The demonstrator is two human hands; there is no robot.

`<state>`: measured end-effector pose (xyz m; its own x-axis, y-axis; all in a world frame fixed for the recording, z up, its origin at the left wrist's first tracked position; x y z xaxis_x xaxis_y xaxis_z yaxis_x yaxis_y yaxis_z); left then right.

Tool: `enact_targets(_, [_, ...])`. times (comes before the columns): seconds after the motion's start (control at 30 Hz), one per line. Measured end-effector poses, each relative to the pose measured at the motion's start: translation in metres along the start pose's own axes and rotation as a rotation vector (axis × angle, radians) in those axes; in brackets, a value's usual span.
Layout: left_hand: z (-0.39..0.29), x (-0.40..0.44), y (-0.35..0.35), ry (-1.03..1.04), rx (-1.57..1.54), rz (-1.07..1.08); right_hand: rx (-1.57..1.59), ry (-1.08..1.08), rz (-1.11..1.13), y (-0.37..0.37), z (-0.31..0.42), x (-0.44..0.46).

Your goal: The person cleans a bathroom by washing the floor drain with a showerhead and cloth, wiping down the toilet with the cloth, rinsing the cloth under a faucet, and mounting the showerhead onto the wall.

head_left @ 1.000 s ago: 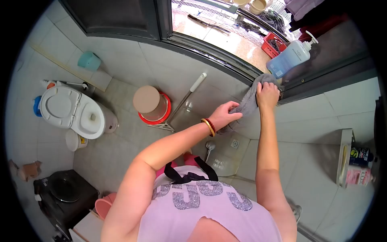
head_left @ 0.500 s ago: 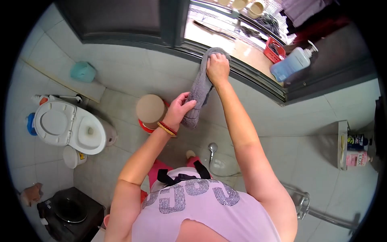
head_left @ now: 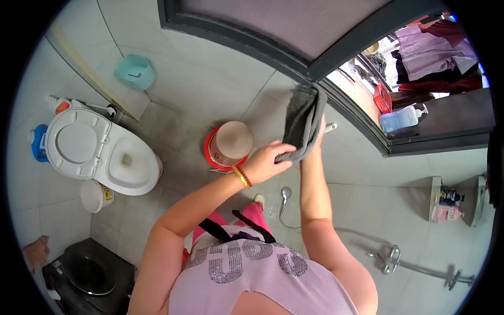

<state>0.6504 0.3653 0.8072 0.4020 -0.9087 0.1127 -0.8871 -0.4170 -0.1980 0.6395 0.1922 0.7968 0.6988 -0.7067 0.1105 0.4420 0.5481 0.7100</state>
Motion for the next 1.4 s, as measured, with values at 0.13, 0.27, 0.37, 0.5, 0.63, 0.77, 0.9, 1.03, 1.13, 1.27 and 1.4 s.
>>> enact_targets(0.13, [0.023,-0.053,-0.032,-0.063,0.031,-0.012,0.113,0.166,0.168,0.031,-0.067,-0.025])
enact_targets(0.27, [0.047,-0.089,-0.081,-0.095,0.024,-0.196,0.205,0.428,0.071,0.108,-0.117,-0.047])
enact_targets(0.37, [0.06,-0.116,-0.118,-0.177,0.079,-0.419,-0.083,0.527,0.143,0.038,-0.21,-0.063])
enact_targets(0.5, [0.094,-0.157,-0.153,-0.309,0.137,-0.569,0.255,0.925,0.12,0.079,-0.282,-0.112])
enact_targets(0.63, [0.115,-0.187,-0.177,-0.337,0.099,-0.65,0.228,1.088,0.295,0.105,-0.344,-0.112])
enact_targets(0.77, [0.176,-0.209,-0.193,-0.549,-0.11,-0.858,-0.051,1.218,0.067,0.072,-0.41,-0.098])
enact_targets(0.9, [0.247,-0.233,-0.193,-0.732,-0.246,-0.872,-0.14,1.373,-0.026,0.015,-0.47,-0.118])
enact_targets(1.03, [0.282,-0.248,-0.195,-0.792,-0.404,-0.861,-0.085,1.431,0.084,-0.013,-0.513,-0.136])
enact_targets(1.13, [0.309,-0.265,-0.209,-0.874,-0.552,-0.975,-0.236,1.325,0.194,-0.03,-0.547,-0.128])
enact_targets(1.27, [0.376,-0.294,-0.235,-0.879,-0.687,-1.148,-0.447,1.192,0.096,0.027,-0.577,-0.103])
enact_targets(1.4, [0.44,-0.311,-0.309,-0.931,-0.435,-1.149,-0.564,0.905,0.236,0.092,-0.655,-0.063])
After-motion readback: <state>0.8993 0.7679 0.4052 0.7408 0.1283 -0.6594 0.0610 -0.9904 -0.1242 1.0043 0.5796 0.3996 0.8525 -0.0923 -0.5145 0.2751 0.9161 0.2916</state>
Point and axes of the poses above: each hand's wrist, its own x-axis towards the middle knuckle, its own y-axis out of the palm, z = x × y, the point moved 4 cm from there along x, towards the middle knuckle, and after that the axes turned 6 degrees about -y, right-handed, at the moved point
